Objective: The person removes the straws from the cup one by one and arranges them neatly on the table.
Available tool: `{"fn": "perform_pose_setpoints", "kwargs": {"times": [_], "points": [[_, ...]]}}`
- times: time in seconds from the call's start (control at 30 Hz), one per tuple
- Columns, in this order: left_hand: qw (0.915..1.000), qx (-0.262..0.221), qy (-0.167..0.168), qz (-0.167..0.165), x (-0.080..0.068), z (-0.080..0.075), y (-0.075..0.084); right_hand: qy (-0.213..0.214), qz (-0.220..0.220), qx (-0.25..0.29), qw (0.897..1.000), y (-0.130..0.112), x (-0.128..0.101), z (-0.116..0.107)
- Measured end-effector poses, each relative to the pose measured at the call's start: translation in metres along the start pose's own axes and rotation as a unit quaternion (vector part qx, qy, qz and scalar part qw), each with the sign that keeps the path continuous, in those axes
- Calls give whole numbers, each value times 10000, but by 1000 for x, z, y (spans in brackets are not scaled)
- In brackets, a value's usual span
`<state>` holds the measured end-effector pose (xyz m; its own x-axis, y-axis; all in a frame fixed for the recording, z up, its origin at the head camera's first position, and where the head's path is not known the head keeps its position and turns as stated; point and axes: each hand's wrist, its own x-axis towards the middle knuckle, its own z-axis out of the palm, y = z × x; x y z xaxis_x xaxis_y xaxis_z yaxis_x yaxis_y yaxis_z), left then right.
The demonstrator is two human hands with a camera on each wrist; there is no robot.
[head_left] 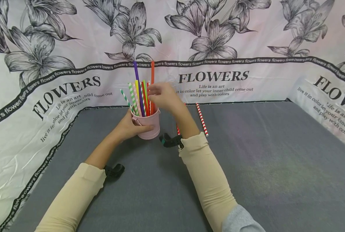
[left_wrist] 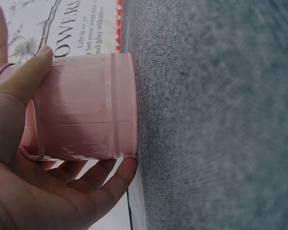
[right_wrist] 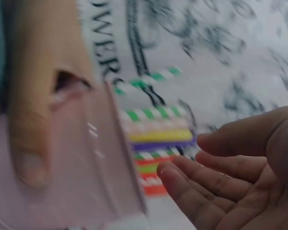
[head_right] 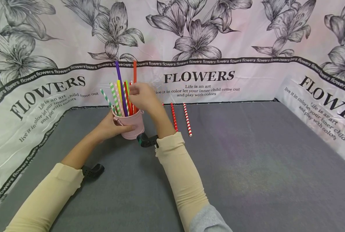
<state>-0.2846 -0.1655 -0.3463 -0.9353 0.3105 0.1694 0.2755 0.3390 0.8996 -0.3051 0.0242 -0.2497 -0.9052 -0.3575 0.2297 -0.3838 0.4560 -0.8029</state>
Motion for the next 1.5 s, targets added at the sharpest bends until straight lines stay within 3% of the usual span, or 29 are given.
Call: {"fn": "perform_pose_setpoints", "kwargs": {"times": [0.33,0.67,1.0,1.27,1.5], "points": [[9992,-251,-109,299,0,2,-1,-399,-2,-729,9965,-2,5,36],[9998,-139,-136,0,1,-1,-1,-345,-81,-1079,9935,-1,8,47],[9999,-81,-97,41,0,-2,1,-681,-275,-2055,9759,-5,9,53],[9996,-161,-124,189,1,-1,-2,-1204,-761,-1369,9803,1,8,44],[9995,-115,-48,296,2,-3,-5,-1541,-1235,-896,9762,3,10,37]]}}
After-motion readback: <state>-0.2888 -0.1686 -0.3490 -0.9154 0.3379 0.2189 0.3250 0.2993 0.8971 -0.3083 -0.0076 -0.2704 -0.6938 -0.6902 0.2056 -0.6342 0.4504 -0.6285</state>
